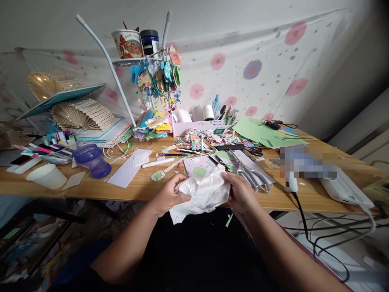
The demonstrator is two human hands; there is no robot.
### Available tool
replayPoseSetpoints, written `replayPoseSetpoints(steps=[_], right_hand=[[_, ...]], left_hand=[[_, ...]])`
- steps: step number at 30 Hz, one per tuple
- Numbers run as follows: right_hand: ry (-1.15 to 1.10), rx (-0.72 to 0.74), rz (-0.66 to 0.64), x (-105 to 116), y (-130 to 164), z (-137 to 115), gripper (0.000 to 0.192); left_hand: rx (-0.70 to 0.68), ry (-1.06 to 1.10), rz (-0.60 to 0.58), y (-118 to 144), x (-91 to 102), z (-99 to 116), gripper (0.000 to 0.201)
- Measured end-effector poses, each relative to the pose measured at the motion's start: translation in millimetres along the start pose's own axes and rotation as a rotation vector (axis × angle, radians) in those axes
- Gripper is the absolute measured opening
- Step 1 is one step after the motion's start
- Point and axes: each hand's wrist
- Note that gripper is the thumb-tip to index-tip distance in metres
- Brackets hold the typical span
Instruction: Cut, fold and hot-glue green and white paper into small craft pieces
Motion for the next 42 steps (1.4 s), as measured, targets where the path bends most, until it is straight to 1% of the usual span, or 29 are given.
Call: replayPoseSetpoints(steps=[2,4,6,10,13,18,22,25,27,29,31,34,35,36,37,38,40,41,42], right_hand=[[0.018,0.018,0.017,0.3,1.2,3.9,0.026],[0.065,0.069,0.025,1.1,2.8,4.1,0.026],[0.107,0.093,0.012,1.5,4.9,1.7,0.026],[0.115,0.023,-0.063,-1.6,9.3,-3.4,0.026],[0.082,0.007,-0.094,-5.2,11.4,-5.0,0.026],[-0.026,-0.020,-0.058,-8.8,13.6,-12.7,0.022],[-0.103,-0.009,-0.045,-10.3,15.3,-19.8,0.015],[-0.133,0.013,-0.060,-7.7,15.1,-20.4,0.011],[-0.128,0.053,-0.085,-4.1,14.5,-19.7,0.007],[-0.103,0.118,-0.134,-0.3,14.2,-20.0,0.003],[-0.070,0.187,-0.207,2.2,14.9,-22.0,0.009],[-0.035,0.247,-0.308,2.1,17.1,-26.5,0.015],[-0.031,0.255,-0.321,1.4,17.8,-27.6,0.015],[-0.029,0.255,-0.324,0.6,18.3,-28.4,0.015],[-0.026,0.250,-0.321,-0.3,18.7,-28.8,0.015],[-0.017,0.245,-0.322,-1.1,18.9,-28.9,0.014],[0.014,0.238,-0.340,-2.8,19.0,-28.6,0.015],[0.037,0.239,-0.359,-3.6,18.9,-28.5,0.016],[0.061,0.244,-0.382,-4.5,18.8,-28.6,0.018]], left_hand=[[0.005,0.001,0.059,-1.3,-1.6,-5.7,0.038],[-0.001,0.027,0.079,-3.1,-1.8,-10.6,0.034],[-0.012,0.057,0.086,-4.6,-0.6,-13.8,0.037],[-0.022,0.186,0.129,-5.8,0.8,-14.0,0.041],[-0.045,0.283,0.160,-5.3,-1.0,-10.3,0.048],[-0.064,0.310,0.230,-2.9,-1.2,-4.8,0.052],[-0.099,0.286,0.258,0.4,2.2,-2.9,0.054],[-0.115,0.264,0.202,3.5,7.2,-3.2,0.054],[-0.130,0.189,0.165,5.6,12.5,-4.1,0.050],[-0.133,0.050,0.143,7.3,18.1,-5.0,0.039],[-0.124,-0.086,0.140,8.4,22.4,-5.4,0.026],[-0.134,-0.165,0.146,10.2,25.6,-3.4,0.021],[-0.136,-0.169,0.131,11.3,26.5,-1.6,0.021],[-0.128,-0.172,0.093,12.8,27.9,1.1,0.022],[-0.109,-0.175,0.021,14.6,29.7,4.5,0.026],[-0.091,-0.176,-0.078,16.5,32.0,8.7,0.031],[-0.068,-0.162,-0.328,19.4,36.5,18.5,0.053],[-0.092,-0.143,-0.425,19.8,37.8,23.5,0.065],[-0.122,-0.128,-0.473,19.1,37.7,28.2,0.073]])
Point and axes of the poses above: each hand's wrist, its own y-axis away from the middle knuckle, its own x-axis out of the back of the hand, z = x × y, and after that the axes turned 5 degrees about -z, right-handed
